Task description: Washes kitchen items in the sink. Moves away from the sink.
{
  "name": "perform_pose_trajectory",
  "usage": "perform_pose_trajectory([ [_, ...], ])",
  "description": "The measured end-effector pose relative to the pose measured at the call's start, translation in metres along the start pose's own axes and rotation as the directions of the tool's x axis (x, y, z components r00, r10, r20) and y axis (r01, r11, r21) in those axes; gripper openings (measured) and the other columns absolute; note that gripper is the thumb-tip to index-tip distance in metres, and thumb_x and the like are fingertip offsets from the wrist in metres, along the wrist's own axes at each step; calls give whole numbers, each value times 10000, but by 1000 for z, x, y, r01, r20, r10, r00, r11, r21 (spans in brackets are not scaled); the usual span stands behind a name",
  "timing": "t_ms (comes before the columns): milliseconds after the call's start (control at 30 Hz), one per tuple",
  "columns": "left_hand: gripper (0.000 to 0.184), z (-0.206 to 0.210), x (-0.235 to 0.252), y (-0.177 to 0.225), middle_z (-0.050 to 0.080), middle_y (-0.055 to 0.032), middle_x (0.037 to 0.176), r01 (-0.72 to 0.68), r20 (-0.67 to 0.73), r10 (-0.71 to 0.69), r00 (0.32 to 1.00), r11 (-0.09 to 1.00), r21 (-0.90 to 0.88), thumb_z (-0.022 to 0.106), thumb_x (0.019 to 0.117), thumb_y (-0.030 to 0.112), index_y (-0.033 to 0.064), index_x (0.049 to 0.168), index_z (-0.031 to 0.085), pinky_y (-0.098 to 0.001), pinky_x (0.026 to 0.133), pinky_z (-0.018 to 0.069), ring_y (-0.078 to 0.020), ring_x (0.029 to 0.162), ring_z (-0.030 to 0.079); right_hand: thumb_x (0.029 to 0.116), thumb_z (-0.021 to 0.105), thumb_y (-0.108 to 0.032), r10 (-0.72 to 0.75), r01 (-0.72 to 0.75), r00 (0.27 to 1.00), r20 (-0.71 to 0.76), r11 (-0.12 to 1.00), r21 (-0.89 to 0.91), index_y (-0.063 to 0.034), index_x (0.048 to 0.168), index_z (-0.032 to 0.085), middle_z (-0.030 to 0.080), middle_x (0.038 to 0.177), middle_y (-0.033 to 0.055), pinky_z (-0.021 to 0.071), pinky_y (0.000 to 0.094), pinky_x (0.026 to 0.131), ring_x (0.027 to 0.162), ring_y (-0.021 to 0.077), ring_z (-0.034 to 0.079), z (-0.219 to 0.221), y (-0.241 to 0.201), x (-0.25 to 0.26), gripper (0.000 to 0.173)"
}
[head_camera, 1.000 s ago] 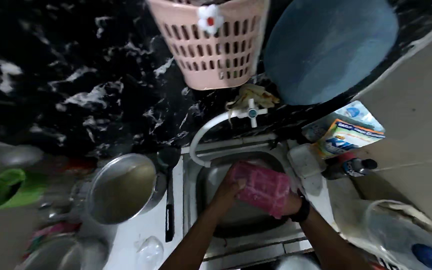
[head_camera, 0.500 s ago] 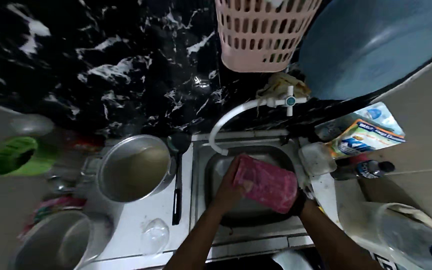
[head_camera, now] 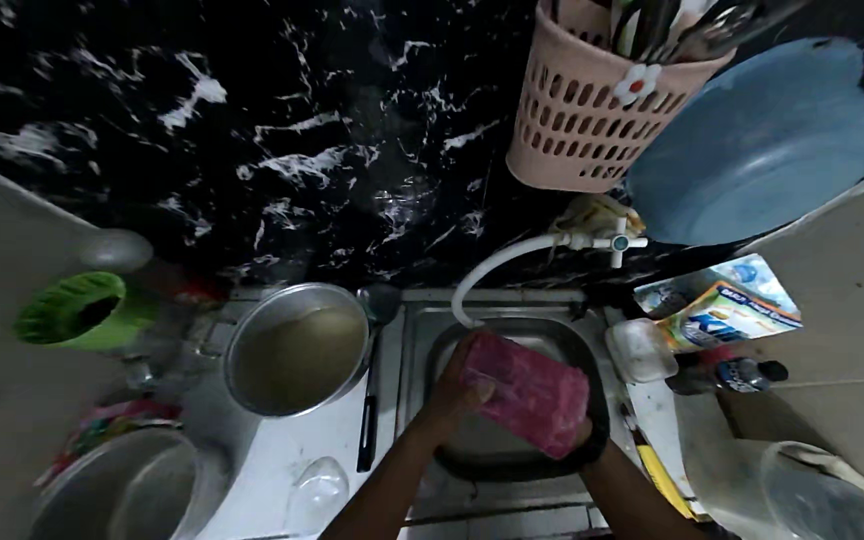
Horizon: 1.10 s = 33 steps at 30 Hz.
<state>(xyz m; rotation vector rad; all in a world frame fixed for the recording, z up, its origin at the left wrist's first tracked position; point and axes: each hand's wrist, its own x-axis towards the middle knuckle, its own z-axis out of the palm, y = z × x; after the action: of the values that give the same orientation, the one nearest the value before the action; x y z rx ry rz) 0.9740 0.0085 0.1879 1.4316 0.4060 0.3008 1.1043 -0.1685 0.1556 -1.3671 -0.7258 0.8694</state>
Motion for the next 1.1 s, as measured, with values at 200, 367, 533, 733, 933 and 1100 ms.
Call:
perform_pose_trajectory([
  [200, 747, -3, -13, 8, 516, -100, 1450, 91, -76, -97, 992, 993, -78, 579, 917, 180, 17, 1576, 269, -203, 1001, 478, -22, 1204, 552, 1044, 484, -14, 576, -406, 816, 44, 625, -667, 126, 1348, 545, 634, 1290, 217, 441, 204, 1017, 1143, 112, 605, 31, -109, 13, 340],
  [367, 1009, -19, -9, 0, 525, -86, 1445, -107, -142, 92, 986, 989, -102, 684, 858, 554, -57, 1547, 272, -205, 1030, 474, -6, 1233, 538, 928, 649, -83, -46, 44, 999, -9, 994, -95, 7, 1153, 647, 740, 1003, -4, 576, 201, 858, 932, 4, 687, 32, -75, 5, 242],
  [533, 801, -26, -18, 9, 524, -174, 1406, -52, -233, 59, 971, 998, 39, 608, 955, 321, -117, 1525, 255, -172, 1027, 446, -2, 1212, 537, 870, 757, -298, -78, 21, 992, 99, 873, 487, -100, 1432, 525, 682, 1293, 39, 544, 430, 1018, 1189, 179, 651, 34, -95, 6, 640],
  [733, 837, -23, -6, 4, 598, -44, 1273, -16, -220, -68, 973, 933, -359, 587, 890, 467, 39, 1534, 267, -285, 905, 565, -67, 1083, 623, 861, 802, -317, -242, 297, 953, 181, 640, -709, 19, 1227, 687, 720, 1224, 117, 507, 351, 1094, 1229, 157, 641, 54, -80, -5, 510],
  [933, 585, -35, 0, 22, 685, -136, 1207, 504, 177, -487, 855, 702, -503, 277, 1064, 589, 180, 1396, 530, -535, 826, 603, -324, 1063, 689, 943, 716, -277, -74, 180, 983, 170, 606, -775, -3, 1178, 711, 744, 1107, 125, 573, 411, 981, 1077, 192, 707, 45, -89, 9, 362],
  [1100, 459, -34, -21, -8, 677, -29, 1121, 229, 7, -264, 965, 823, -521, 442, 1038, 271, 105, 1465, 421, -321, 824, 601, -111, 973, 679, 876, 747, -62, 165, -136, 975, 146, 972, -194, 12, 1336, 549, 718, 1169, 10, 580, 267, 974, 1088, 49, 680, 55, -88, -9, 506],
])
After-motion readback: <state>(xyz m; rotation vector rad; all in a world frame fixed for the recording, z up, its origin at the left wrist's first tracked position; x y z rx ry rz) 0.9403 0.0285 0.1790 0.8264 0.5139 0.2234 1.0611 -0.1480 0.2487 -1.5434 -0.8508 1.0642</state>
